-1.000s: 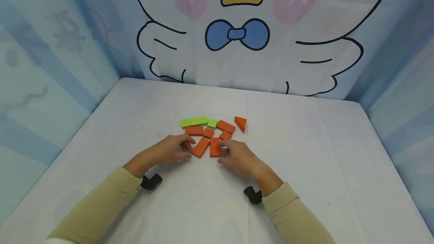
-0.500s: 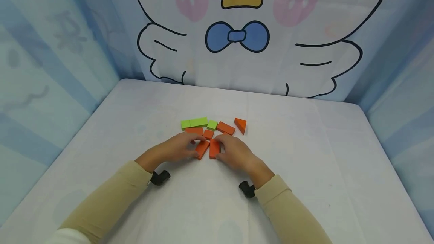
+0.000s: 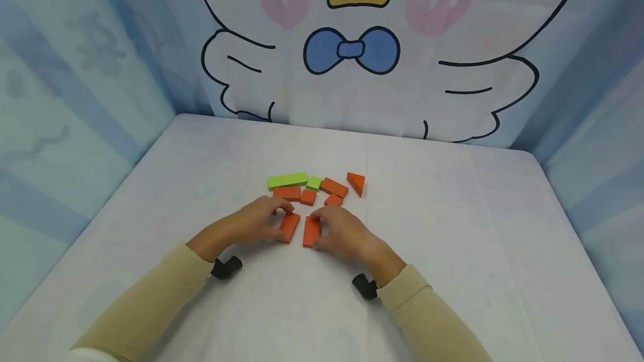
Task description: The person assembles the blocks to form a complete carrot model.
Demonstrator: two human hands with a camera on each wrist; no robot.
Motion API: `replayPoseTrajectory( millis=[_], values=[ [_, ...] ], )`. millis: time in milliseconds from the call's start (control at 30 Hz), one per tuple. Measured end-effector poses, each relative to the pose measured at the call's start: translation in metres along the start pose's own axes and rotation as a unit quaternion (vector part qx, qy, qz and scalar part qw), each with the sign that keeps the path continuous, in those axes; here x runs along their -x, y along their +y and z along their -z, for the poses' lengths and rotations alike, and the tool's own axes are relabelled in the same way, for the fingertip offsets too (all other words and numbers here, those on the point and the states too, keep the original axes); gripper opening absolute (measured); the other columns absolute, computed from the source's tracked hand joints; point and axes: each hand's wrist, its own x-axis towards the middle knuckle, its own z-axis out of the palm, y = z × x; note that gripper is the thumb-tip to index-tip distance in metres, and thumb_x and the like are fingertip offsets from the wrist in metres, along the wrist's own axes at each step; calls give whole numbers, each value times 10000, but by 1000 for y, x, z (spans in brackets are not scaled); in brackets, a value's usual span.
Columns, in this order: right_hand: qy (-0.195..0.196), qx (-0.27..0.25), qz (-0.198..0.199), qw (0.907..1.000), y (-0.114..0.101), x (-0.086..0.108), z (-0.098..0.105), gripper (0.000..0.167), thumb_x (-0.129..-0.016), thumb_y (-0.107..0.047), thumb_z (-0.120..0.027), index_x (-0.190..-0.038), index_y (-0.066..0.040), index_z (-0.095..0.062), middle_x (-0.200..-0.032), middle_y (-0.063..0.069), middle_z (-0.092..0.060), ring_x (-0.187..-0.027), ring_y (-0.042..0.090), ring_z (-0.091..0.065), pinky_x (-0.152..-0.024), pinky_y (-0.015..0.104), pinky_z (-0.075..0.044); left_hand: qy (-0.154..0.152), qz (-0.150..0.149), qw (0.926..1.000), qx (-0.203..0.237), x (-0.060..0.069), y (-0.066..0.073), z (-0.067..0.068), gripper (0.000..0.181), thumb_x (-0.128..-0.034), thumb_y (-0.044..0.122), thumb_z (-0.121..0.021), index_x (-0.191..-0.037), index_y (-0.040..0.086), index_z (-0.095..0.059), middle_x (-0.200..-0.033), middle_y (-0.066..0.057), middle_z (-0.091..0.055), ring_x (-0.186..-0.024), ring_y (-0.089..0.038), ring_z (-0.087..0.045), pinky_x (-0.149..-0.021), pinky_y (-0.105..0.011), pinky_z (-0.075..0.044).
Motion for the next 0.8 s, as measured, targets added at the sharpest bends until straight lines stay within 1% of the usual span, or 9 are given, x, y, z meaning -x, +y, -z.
replayPoseTrajectory(
  millis=[133,267,367,533,667,800],
  values=[
    [-5,-6,158,9999,-10,-1,-9,515,-874,-216,-790,-1324,-45,-608,-1280,62,-613,-1158,267,-553,-1017,459,-437,60,190,9997,-142,13,-4,2,581,-801,303,-869,-1288,137,-599,-1217,12,-581,-1142,-205,-495,-985,-380,-441],
    [41,-33,231,9997,-19,-5,-17,514,-858,-201,-810,-1306,-40,-616,-1254,54,-618,-1127,244,-554,-1007,432,-445,191,154,9996,-139,22,-8,2,580,-796,296,-873,-1277,117,-601,-1195,4,-589,-1117,-207,-506,-968,-379,-450],
    [17,-31,284,9996,-24,-8,-22,519,-857,-194,-812,-1308,-34,-612,-1252,60,-616,-1122,237,-549,-1009,417,-442,301,236,9993,-43,27,-11,0,578,-802,279,-869,-1281,101,-597,-1194,-3,-589,-1117,-216,-511,-969,-389,-451],
    [29,-1,349,9994,-32,-13,-26,526,-862,-197,-808,-1318,-30,-606,-1262,69,-617,-1117,237,-554,-1005,415,-446,456,358,9983,39,34,-14,0,580,-798,261,-872,-1283,99,-597,-1189,-4,-589,-1119,-225,-516,-971,-402,-452],
    [53,30,425,9991,-36,-16,-28,525,-871,-198,-800,-1326,-31,-599,-1259,69,-616,-1109,234,-552,-997,414,-447,502,341,9981,60,36,-14,2,584,-794,241,-874,-1285,90,-596,-1195,-12,-591,-1125,-233,-518,-977,-410,-449],
    [48,48,499,9987,-41,-19,-29,515,-879,-196,-793,-1328,-34,-598,-1254,65,-615,-1092,226,-549,-986,407,-452,516,245,9983,72,38,-16,4,573,-804,216,-866,-1287,75,-592,-1202,-24,-592,-1131,-242,-516,-981,-421,-446]
  ],
)
